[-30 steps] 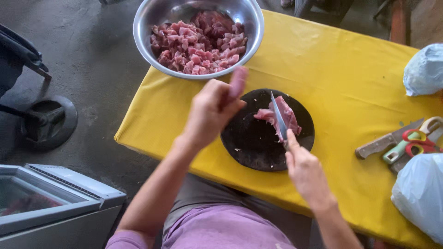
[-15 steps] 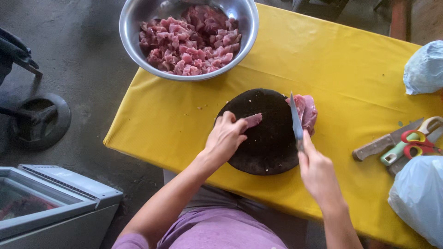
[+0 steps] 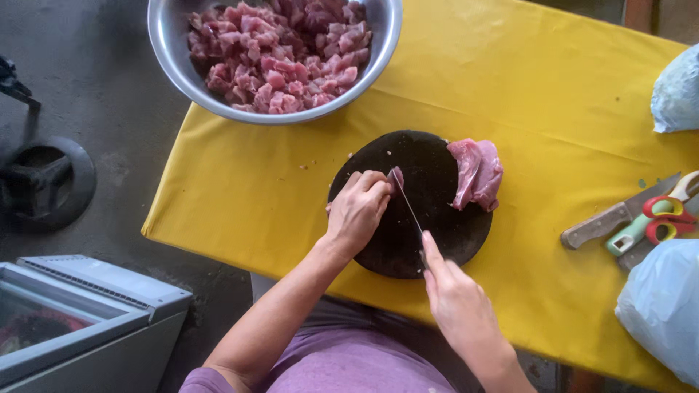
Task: The person cuts raw meat into small pieces on a black cutting board using a knife. The cut pieces are placed into a metal bowl. A second person briefly assists by moving a pile of cut meat aside.
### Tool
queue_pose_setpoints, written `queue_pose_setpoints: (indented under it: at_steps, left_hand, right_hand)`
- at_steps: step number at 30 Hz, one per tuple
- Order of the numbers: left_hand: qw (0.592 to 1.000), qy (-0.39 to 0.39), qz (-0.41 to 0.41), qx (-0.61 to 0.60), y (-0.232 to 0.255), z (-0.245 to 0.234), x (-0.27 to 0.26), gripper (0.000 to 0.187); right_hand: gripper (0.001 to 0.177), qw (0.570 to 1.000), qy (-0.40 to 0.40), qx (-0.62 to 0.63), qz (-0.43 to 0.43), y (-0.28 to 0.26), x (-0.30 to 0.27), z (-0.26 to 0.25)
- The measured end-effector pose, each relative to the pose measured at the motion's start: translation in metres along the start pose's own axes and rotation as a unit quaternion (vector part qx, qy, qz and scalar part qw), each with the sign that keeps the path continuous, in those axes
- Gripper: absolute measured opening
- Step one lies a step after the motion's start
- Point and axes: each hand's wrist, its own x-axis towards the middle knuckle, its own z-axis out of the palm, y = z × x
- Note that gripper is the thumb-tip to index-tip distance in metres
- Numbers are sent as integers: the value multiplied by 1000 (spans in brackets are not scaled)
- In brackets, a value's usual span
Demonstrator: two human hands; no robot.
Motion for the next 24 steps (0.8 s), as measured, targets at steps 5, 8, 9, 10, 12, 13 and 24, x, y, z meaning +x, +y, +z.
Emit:
queue_pose_setpoints:
  at_steps: [5, 8, 9, 10, 12, 13, 24]
  left_hand:
    - [1000, 11, -26, 6, -4, -4, 8, 10]
    - [996, 8, -76, 38, 1, 1, 9, 9]
    - [996, 14, -78, 40, 0, 2, 8, 8]
    - [996, 20, -79, 42, -1, 4, 7, 8]
    - [995, 30, -81, 40, -5, 12, 9, 8]
    - [995, 34, -83, 43, -10, 12, 13, 9]
    - [996, 23, -80, 13, -7, -3, -7, 11]
  right_hand:
    - [58, 992, 32, 76, -93, 1, 44, 9]
    - [60, 991, 31, 88, -99, -2, 41, 6]
    - [59, 992, 22, 86, -86, -2, 32, 2]
    - [59, 994, 14, 85, -74, -1, 23, -3]
    - [64, 997, -38, 68, -15, 3, 3, -15]
    - [67, 996, -65, 61, 13, 4, -4, -17]
    - [60, 998, 14, 12, -66, -2, 7, 11]
